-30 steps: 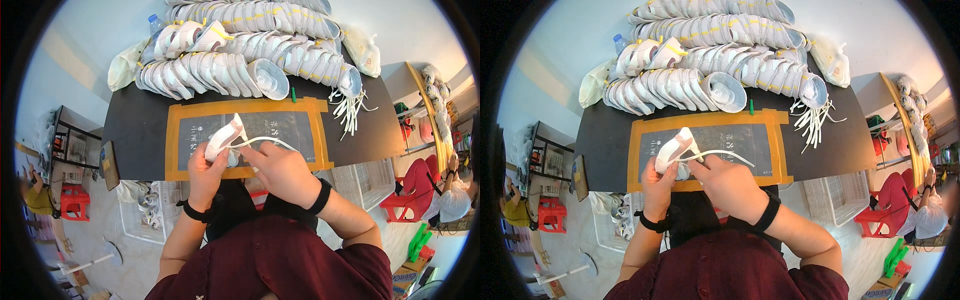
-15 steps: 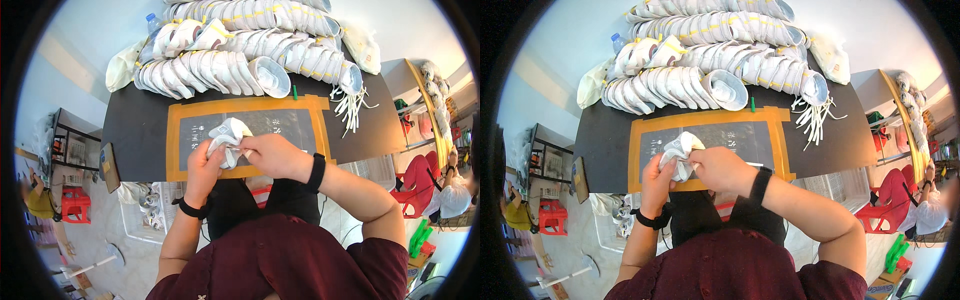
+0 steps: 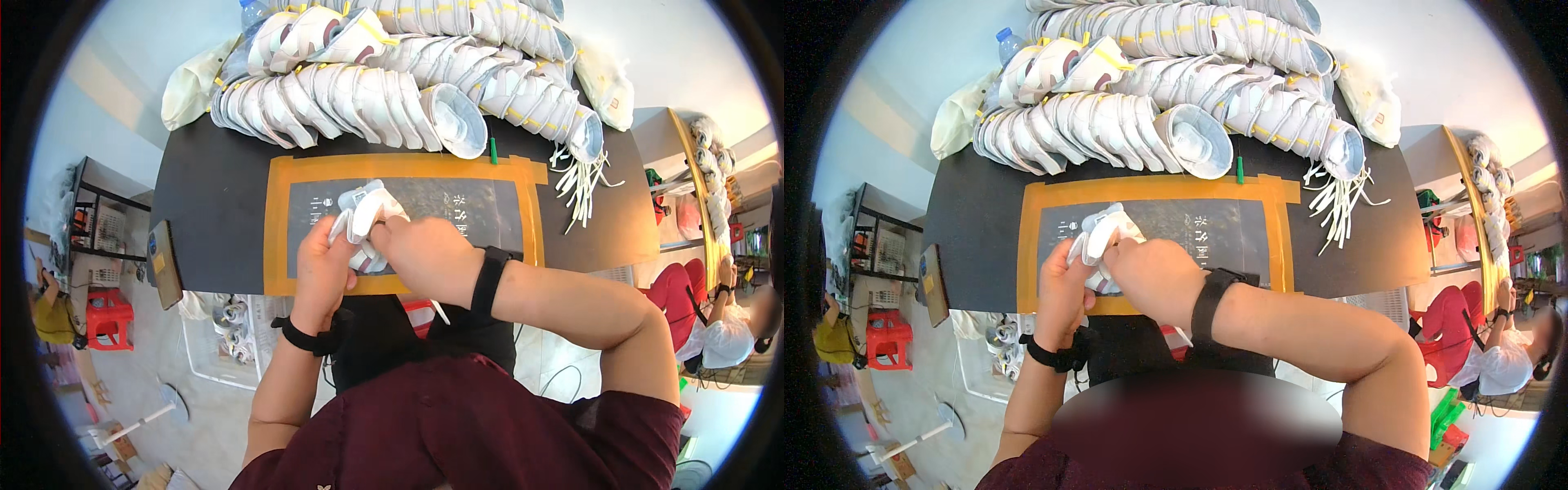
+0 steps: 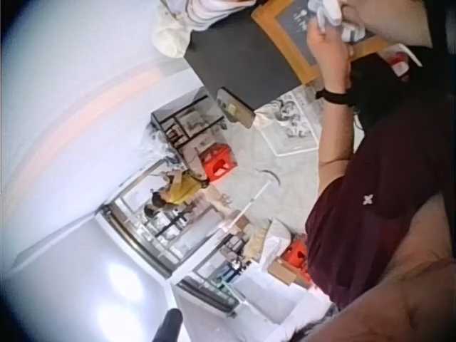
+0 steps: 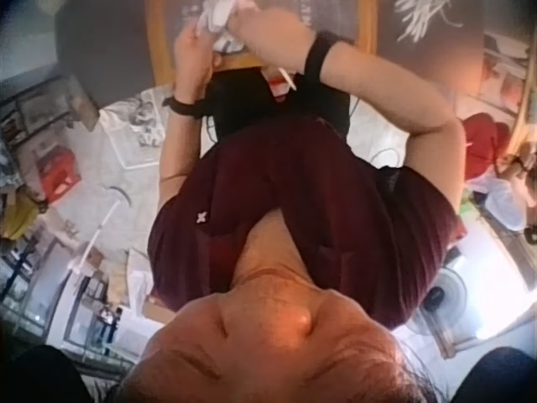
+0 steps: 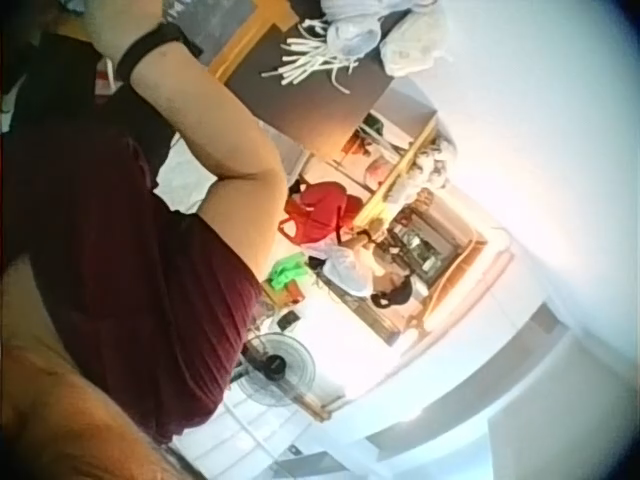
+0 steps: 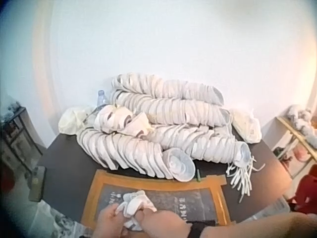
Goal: Manually assembling and trimming components of a shoe upper using a small hand tool.
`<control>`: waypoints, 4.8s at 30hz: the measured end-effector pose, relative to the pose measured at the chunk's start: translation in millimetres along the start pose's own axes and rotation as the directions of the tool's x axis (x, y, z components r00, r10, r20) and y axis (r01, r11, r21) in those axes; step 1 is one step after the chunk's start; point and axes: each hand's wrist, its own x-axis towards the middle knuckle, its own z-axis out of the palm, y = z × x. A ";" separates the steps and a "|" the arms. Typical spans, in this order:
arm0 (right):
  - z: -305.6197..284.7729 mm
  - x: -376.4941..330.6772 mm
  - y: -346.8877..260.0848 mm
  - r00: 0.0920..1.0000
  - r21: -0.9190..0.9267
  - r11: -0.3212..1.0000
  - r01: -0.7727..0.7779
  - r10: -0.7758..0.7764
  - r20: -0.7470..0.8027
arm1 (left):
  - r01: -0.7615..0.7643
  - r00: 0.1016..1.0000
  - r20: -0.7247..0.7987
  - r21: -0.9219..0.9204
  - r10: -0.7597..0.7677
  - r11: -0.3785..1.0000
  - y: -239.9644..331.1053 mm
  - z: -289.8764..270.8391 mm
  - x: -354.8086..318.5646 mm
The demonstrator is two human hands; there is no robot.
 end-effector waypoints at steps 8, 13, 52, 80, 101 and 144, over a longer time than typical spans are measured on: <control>-2.5 8.7 3.5 0.991 -0.011 0.992 0.122 -0.122 -0.052 | 0.017 1.000 -0.018 -0.016 -0.018 1.000 0.5 0.9 1.8; -1.1 16.8 14.1 0.998 0.117 0.992 0.050 -0.054 0.031 | 0.031 0.999 -0.032 0.012 -0.031 0.999 5.6 5.2 0.6; -57.2 -3.9 14.7 0.970 -0.015 0.984 0.176 -0.171 0.173 | -0.135 0.987 0.111 0.176 0.117 0.975 -1.7 3.7 -7.5; -112.9 -138.2 -13.2 0.989 0.049 0.989 -0.142 0.144 -0.038 | -0.119 0.991 0.068 0.053 0.115 0.991 32.3 -31.6 -46.8; -11.0 -73.1 -15.7 0.970 0.542 0.840 -0.032 0.157 -0.187 | -0.135 0.985 0.107 0.005 0.134 0.991 10.9 0.9 -52.0; -10.4 -56.9 -19.0 0.967 0.377 0.924 -0.060 0.147 -0.206 | -0.140 0.988 0.071 0.039 0.137 0.989 1.4 -3.7 -34.7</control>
